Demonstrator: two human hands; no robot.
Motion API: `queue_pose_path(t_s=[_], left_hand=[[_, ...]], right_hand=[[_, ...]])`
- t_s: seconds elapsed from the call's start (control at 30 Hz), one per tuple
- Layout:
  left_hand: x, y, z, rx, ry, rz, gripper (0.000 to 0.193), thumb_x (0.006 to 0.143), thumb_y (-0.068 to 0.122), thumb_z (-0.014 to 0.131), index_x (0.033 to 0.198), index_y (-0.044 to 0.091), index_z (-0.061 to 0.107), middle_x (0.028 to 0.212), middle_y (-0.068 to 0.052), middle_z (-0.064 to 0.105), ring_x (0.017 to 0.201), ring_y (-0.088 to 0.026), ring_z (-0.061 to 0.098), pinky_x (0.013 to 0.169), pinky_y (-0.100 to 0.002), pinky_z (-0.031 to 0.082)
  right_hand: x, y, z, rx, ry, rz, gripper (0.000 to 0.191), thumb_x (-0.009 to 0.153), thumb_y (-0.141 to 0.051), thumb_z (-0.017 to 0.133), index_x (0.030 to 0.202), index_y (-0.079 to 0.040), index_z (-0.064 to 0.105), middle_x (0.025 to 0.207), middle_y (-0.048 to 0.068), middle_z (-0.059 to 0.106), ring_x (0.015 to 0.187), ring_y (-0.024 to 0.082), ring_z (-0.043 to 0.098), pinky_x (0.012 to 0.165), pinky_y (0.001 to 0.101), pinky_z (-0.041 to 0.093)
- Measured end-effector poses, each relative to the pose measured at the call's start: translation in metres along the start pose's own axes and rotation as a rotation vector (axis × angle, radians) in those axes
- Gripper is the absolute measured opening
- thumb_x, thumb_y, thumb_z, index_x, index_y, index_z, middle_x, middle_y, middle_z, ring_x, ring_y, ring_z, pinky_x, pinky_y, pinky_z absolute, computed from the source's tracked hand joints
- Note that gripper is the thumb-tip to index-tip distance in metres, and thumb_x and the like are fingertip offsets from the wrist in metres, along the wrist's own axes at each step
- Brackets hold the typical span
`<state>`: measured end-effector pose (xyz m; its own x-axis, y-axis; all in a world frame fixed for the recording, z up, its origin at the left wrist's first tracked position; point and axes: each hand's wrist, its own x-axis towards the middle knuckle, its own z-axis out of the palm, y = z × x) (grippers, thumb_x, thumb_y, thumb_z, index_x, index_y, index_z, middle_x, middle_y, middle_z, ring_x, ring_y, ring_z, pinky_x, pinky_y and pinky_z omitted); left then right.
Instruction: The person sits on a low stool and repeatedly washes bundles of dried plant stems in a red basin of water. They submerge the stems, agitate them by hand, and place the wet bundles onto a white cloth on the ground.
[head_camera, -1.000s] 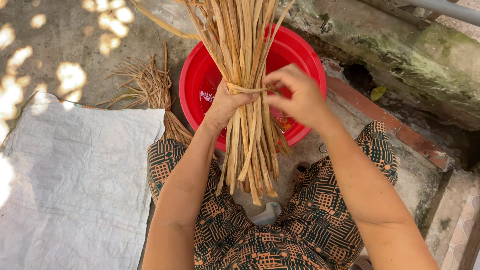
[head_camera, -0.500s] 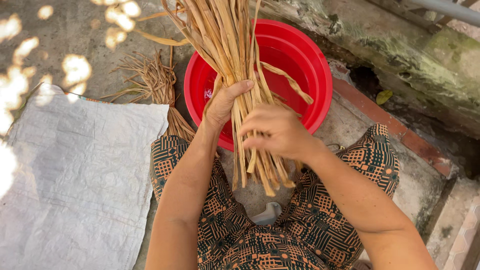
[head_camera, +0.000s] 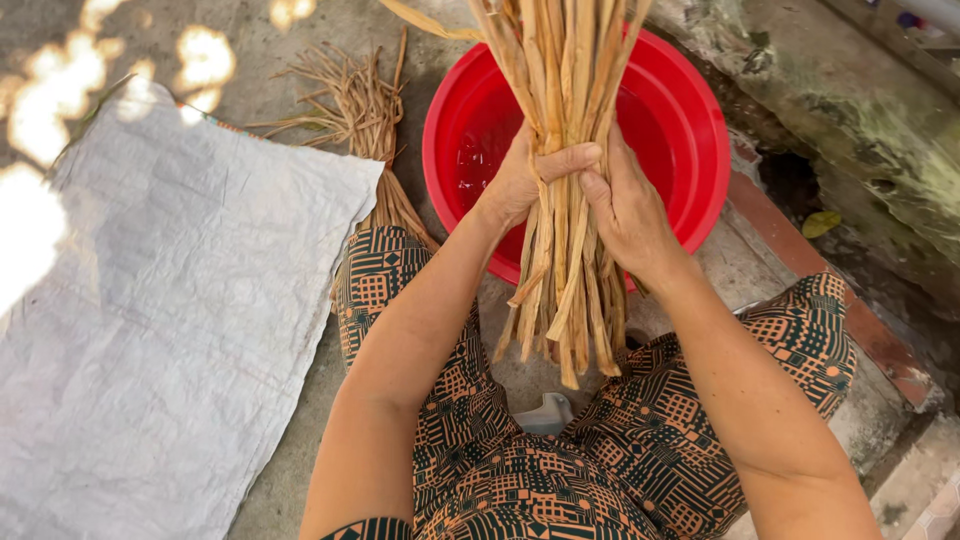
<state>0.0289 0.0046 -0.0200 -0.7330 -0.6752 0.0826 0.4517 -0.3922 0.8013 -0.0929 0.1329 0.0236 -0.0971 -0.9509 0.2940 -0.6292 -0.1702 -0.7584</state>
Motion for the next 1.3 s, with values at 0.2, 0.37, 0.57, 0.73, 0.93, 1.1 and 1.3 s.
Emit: queue_pose_path(t_s=[0.2, 0.37, 0.57, 0.73, 0.93, 1.1, 1.3], left_hand=[[0.001, 0.013, -0.005, 0.269, 0.041, 0.046, 0.075, 0.08, 0.014, 0.092, 0.141, 0.002, 0.051, 0.127, -0.014, 0.067, 0.117, -0.024, 0.067, 0.104, -0.038, 0.058], [0.007, 0.073, -0.033, 0.254, 0.163, 0.07, 0.067, 0.076, 0.015, 0.091, 0.13, 0.001, 0.056, 0.115, -0.014, 0.072, 0.102, -0.025, 0.074, 0.095, -0.037, 0.063], [-0.011, 0.161, -0.138, 0.037, 0.149, 0.148, 0.05, 0.09, 0.011, 0.083, 0.13, -0.006, 0.059, 0.116, -0.015, 0.071, 0.101, -0.026, 0.074, 0.096, -0.042, 0.065], [-0.049, 0.18, -0.225, -0.078, 0.24, 0.149, 0.056, 0.091, 0.002, 0.078, 0.141, -0.009, 0.056, 0.119, -0.02, 0.07, 0.1, -0.028, 0.073, 0.093, -0.036, 0.063], [-0.085, 0.099, -0.298, 0.029, 0.699, -0.099, 0.059, 0.08, 0.018, 0.08, 0.134, 0.002, 0.059, 0.107, -0.012, 0.073, 0.094, -0.025, 0.074, 0.086, -0.038, 0.065], [-0.099, 0.0, -0.341, -0.145, 0.639, -0.309, 0.057, 0.079, 0.016, 0.08, 0.131, 0.002, 0.062, 0.109, -0.013, 0.073, 0.097, -0.026, 0.073, 0.093, -0.04, 0.062], [-0.09, -0.055, -0.369, -0.293, 0.578, -0.409, 0.05, 0.083, 0.016, 0.079, 0.126, -0.002, 0.062, 0.107, -0.016, 0.073, 0.095, -0.03, 0.073, 0.092, -0.044, 0.06]], right_hand=[[0.004, -0.02, -0.004, -0.229, -0.134, 0.024, 0.083, 0.105, -0.032, 0.059, 0.161, 0.001, 0.006, 0.154, 0.032, 0.039, 0.144, 0.044, 0.039, 0.118, 0.052, 0.035], [0.001, -0.021, -0.02, 0.002, -0.137, -0.043, 0.075, 0.106, -0.02, 0.062, 0.164, -0.006, 0.018, 0.162, 0.027, 0.036, 0.145, 0.038, 0.045, 0.119, 0.0471, 0.038], [-0.016, -0.016, -0.063, -0.084, -0.105, 0.108, 0.045, 0.097, -0.016, 0.069, 0.141, -0.009, 0.061, 0.147, 0.01, 0.06, 0.123, 0.021, 0.064, 0.106, 0.0351, 0.05], [-0.032, 0.001, -0.085, -0.176, -0.054, 0.178, 0.038, 0.096, -0.017, 0.07, 0.133, -0.01, 0.067, 0.129, 0.007, 0.07, 0.112, 0.018, 0.069, 0.098, 0.0324, 0.054], [-0.045, 0.036, -0.053, -0.266, -0.295, 0.414, 0.041, 0.093, -0.028, 0.066, 0.132, -0.015, 0.066, 0.123, 0.008, 0.071, 0.107, 0.024, 0.07, 0.091, 0.0372, 0.054], [-0.071, 0.076, 0.016, -0.333, -0.627, 0.43, 0.057, 0.091, -0.033, 0.068, 0.142, -0.013, 0.054, 0.144, 0.011, 0.055, 0.131, 0.029, 0.053, 0.109, 0.0429, 0.042], [-0.096, 0.11, 0.075, -0.595, -0.71, 0.339, 0.086, 0.077, -0.035, 0.081, 0.149, -0.013, 0.04, 0.152, 0.014, 0.042, 0.139, 0.033, 0.039, 0.113, 0.0486, 0.033]])
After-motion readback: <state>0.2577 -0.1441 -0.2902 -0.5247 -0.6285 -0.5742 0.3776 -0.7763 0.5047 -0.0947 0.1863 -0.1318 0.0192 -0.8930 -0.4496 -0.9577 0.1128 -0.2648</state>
